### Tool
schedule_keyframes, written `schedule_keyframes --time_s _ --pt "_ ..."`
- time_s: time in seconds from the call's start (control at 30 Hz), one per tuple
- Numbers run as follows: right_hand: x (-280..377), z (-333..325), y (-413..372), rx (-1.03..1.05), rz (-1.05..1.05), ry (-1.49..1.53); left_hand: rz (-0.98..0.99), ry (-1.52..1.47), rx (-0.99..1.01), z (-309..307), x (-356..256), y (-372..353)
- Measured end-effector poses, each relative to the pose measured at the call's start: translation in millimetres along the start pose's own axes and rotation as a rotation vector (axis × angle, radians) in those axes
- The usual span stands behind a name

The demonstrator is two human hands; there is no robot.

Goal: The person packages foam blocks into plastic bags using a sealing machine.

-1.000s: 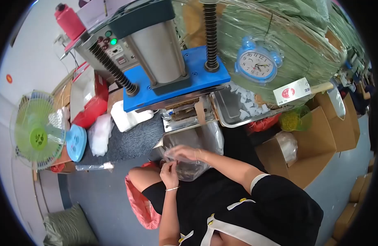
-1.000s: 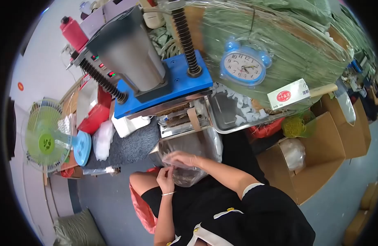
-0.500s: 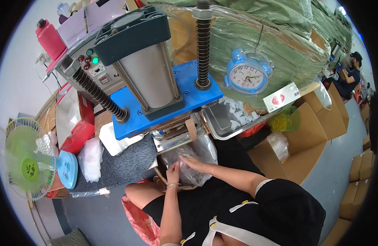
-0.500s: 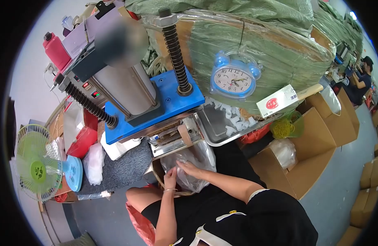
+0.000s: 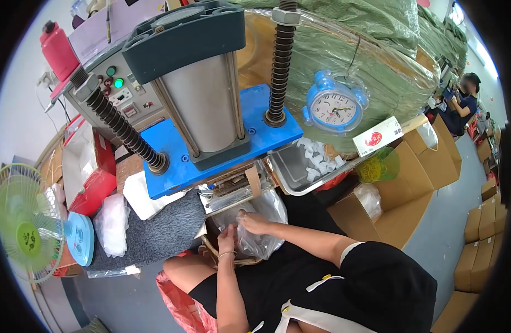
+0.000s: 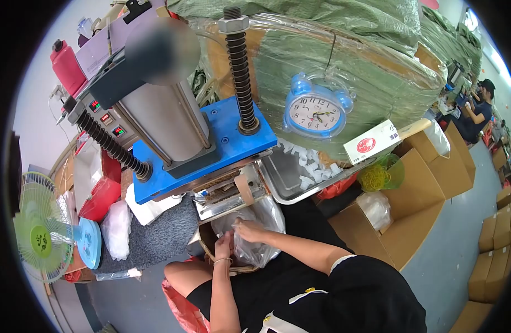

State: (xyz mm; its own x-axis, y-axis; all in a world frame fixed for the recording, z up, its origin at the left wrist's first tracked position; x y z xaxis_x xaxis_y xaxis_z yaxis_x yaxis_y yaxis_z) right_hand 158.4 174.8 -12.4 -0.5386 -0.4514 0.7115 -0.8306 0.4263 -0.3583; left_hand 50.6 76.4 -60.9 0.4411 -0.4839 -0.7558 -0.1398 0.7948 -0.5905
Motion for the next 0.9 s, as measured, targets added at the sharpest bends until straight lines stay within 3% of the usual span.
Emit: schedule_keyframes --time_s 0.03,0.1,0.13,0.2,0.33,0.4,0.43,0.5,0.53,0.6,0.63,0.7,0.73,0.77,0.83,0.87,0.9 --pt "-0.2 0.6 1.0 -0.002 0.001 -0.001 0.001 0.0 0.003 -1.3 14.0 9.5" --pt "1.4 9.1 6.5 -0.033 -0.16 -0.003 0.462 0.175 0.053 6.3 4.2 15.2" --pt "-5.8 17.1 11.3 -0.037 -0.158 -0.003 0.461 0.177 0.057 7.4 1.8 14.1" --pt "-9.4 27.7 15.0 -0.12 -0.246 -0.134 0.449 0.761 -0.162 6.6 -9.8 1.6" --pt "6.0 10.8 -0.3 -0.021 -0.034 0.001 0.422 0.904 -0.197 16.8 -26.2 -7.9" --pt "15.3 11.8 1.0 -0.001 -0.273 -0.334 0.429 0.346 -0.229 6.8 -22.9 -8.5" --pt "14.1 10.4 3.3 -0.001 -0.275 -0.333 0.429 0.347 -0.23 4.3 -22.2 -5.6" --pt "-2.6 11.8 11.7 0.137 -0.107 -0.127 0.408 -0.012 -0.29 -8.3 -13.4 -1.1" --pt "-4.5 10.5 13.8 0.14 -0.107 -0.126 0.373 -0.008 -0.237 -7.0 -11.8 -0.1" --pt "0.5 -5.1 13.8 -0.05 -0.378 0.32 0.542 0.232 -0.134 0.7 -27.1 0.8" --pt "2.5 -7.3 12.1 0.006 -0.222 0.63 0.537 0.232 -0.137 3.4 -32.9 -3.3" --pt "12.7 -15.5 10.5 0.054 -0.257 0.637 0.505 0.492 0.193 31.7 -39.6 -8.0" --pt "16.2 -16.4 10.2 0.097 -0.295 0.644 0.473 0.951 0.062 29.0 -28.9 -4.8" --pt "15.8 -18.0 9.1 0.096 -0.292 0.648 0.47 0.952 0.065 21.7 -18.7 4.0" --pt "29.0 0.7 1.7 0.517 -0.453 0.65 0.368 1.335 0.047 25.5 -23.5 6.4" --pt "27.5 0.6 1.5 0.518 -0.453 0.651 0.418 1.141 -0.053 18.5 -30.9 0.1" --pt "32.5 4.6 -2.9 0.611 -0.566 0.473 0.418 1.142 -0.052 20.3 -30.9 -2.2"
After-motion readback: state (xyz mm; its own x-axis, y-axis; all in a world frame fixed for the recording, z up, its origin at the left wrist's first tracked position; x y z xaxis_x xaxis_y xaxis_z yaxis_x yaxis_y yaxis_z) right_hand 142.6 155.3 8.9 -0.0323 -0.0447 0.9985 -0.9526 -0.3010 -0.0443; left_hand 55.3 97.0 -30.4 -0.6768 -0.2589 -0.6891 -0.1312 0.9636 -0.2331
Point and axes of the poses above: each hand's wrist, its own y-axis towards the middle knuckle, its own z-axis out of the palm, x = y × z, the point moved 6 cm from there along y, towards the middle knuckle, and after that the axes turned 15 degrees about x, right-handed, at the moved point
